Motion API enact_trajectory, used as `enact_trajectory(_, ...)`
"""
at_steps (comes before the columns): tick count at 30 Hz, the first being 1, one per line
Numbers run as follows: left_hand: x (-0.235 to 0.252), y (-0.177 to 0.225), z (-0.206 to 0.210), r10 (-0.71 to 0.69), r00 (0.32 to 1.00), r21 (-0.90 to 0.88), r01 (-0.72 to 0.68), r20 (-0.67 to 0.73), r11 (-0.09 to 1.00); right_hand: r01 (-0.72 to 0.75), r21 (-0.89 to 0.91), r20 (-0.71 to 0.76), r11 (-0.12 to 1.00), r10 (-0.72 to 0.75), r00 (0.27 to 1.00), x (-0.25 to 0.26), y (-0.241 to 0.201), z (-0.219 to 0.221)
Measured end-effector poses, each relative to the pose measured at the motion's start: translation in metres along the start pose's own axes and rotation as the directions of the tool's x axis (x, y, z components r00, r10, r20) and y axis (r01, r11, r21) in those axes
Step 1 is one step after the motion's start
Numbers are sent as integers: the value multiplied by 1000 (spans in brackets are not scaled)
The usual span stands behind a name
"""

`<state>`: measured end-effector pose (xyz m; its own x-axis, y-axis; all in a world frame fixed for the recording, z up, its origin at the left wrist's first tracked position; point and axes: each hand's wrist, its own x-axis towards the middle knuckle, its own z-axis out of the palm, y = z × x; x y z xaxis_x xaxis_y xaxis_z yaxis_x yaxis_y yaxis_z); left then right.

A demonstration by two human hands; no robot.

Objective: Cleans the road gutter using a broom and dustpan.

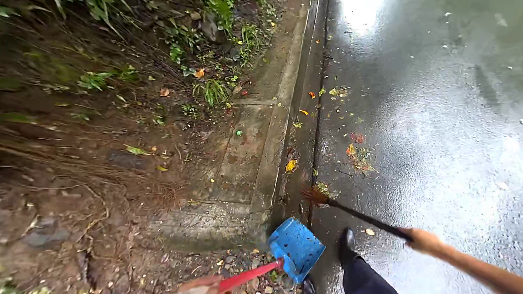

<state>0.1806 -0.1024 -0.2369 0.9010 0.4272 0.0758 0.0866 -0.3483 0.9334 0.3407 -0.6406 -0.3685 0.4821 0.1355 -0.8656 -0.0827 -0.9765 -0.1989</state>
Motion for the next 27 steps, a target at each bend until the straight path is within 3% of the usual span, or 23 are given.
enact_trajectory(3,10,-16,72,-109,989,56,115,-98,992,-65,-203,-195,977,25,980,22,-16,-108)
enact_trajectory(5,17,-16,109,-189,971,70,201,-146,977,-90,-244,-271,966,21,962,42,-54,-147)
enact_trajectory(7,21,-19,136,-262,952,89,278,-157,956,-160,-224,-275,961,95,957,67,-99,-159)
enact_trajectory(11,24,-41,174,-333,934,86,346,-132,934,-207,-249,-247,946,145,958,110,-126,-108)
enact_trajectory(15,24,-48,197,-324,942,96,332,-92,938,-114,-352,-11,929,118,993,62,-96,-60)
enact_trajectory(21,31,-51,205,-386,922,126,387,-33,913,-75,-333,150,940,131,980,14,-85,-2)
enact_trajectory(24,29,-52,199,-402,915,83,403,-33,911,-25,-260,256,965,94,962,0,-70,1)
enact_trajectory(27,26,-58,184,-382,923,30,383,-44,923,-68,-180,246,981,112,963,-24,-42,-26)
